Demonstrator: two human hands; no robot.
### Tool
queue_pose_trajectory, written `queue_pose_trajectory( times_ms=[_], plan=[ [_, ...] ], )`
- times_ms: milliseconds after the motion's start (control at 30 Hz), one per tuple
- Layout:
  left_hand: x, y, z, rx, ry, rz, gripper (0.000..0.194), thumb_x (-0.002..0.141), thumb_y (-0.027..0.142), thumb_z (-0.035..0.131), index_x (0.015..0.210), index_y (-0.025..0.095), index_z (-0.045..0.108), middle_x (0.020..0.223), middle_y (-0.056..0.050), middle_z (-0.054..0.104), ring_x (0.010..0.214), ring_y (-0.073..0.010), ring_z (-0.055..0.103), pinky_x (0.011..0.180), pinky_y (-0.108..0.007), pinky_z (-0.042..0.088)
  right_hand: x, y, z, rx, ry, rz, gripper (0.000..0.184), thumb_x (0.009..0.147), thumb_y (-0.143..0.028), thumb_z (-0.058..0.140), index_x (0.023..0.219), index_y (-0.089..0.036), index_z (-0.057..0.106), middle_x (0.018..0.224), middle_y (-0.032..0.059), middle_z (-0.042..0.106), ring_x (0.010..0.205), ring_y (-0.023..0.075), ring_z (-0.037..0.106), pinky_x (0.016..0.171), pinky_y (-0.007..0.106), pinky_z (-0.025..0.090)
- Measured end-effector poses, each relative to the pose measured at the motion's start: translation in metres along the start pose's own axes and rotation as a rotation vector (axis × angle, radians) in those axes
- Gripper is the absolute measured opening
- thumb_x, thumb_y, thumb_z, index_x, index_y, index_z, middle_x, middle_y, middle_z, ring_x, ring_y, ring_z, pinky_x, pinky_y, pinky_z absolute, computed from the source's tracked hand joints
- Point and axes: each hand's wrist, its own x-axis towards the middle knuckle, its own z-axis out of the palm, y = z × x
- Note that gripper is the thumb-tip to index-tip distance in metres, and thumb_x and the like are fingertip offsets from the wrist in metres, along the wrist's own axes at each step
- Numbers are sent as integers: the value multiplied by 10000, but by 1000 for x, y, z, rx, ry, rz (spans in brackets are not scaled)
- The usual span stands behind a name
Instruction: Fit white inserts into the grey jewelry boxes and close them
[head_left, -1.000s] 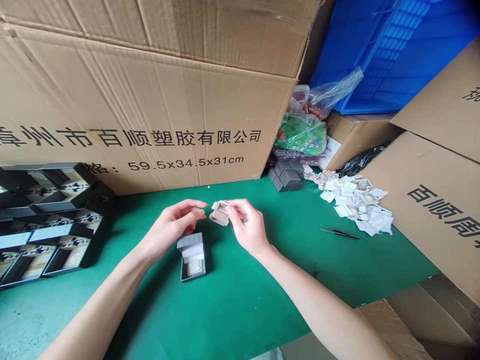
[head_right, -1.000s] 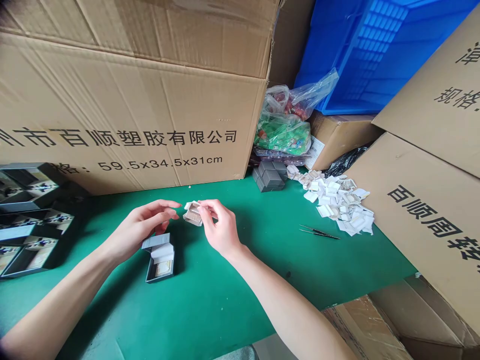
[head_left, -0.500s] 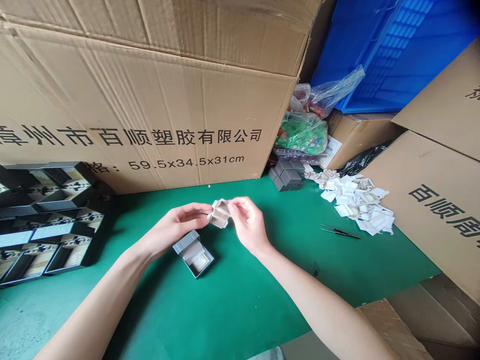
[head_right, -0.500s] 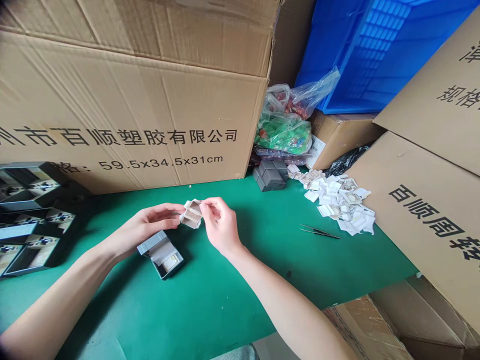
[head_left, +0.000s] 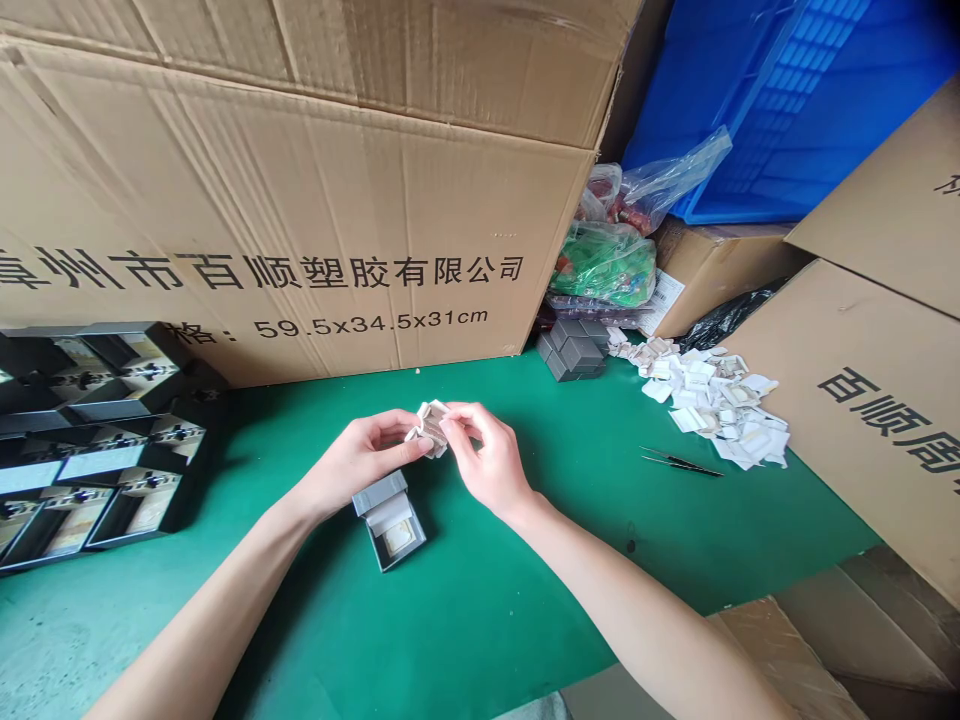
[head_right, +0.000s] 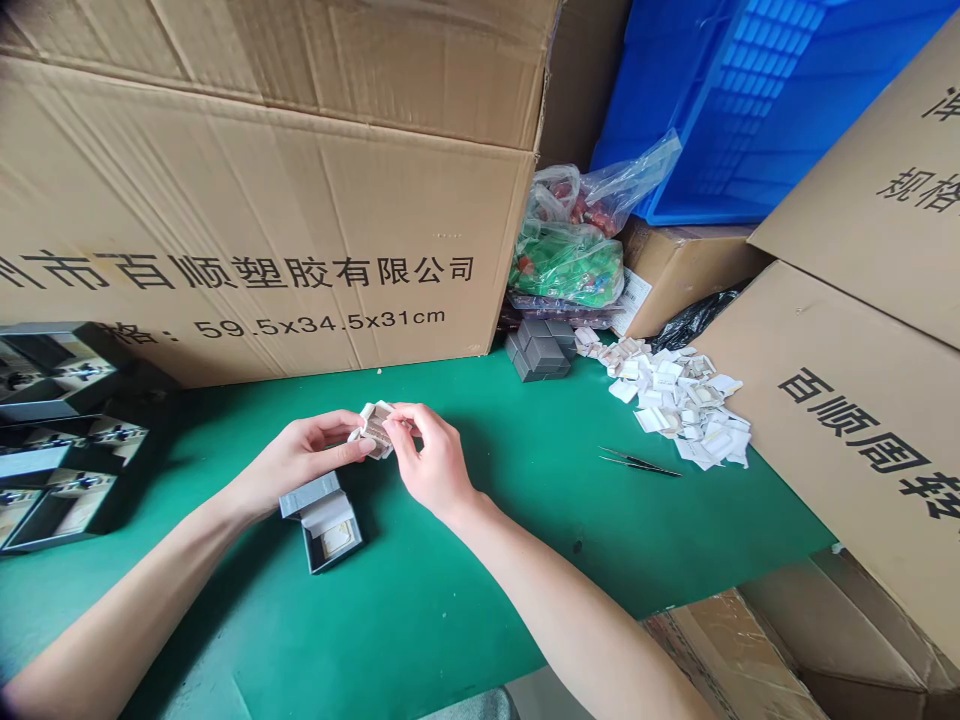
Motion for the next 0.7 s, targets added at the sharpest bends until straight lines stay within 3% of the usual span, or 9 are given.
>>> queue_pose_trajectory(
  times_ms=[133,400,700],
  plan=[
    [2,-3,0,-31,-3,7,358,829,356,754,1145,207,678,1137,-77,747,999,-220,703,962,-363,527,0,2,1,-14,1,-38,132,942,-283,588,1044,-229,652,1118,56,729,1018,188,708,859,304,600],
    [3,-6,-1,71,47,34,293,869,379,711,1092,189,718,989,-47,753,903,-192,695,851,-287,541,1,2,2,-16,-3,-88,142,926,-244,597,1000,-215,715,1099,78,727,1018,199,710,849,311,623],
    [2,-8,0,115,82,32,372,863,402,711,1175,200,721,1126,-53,753,941,-192,695,853,-256,534,1,1,3,-11,3,-86,138,911,-241,610,967,-213,734,1072,60,751,967,193,728,856,307,621]
  ],
)
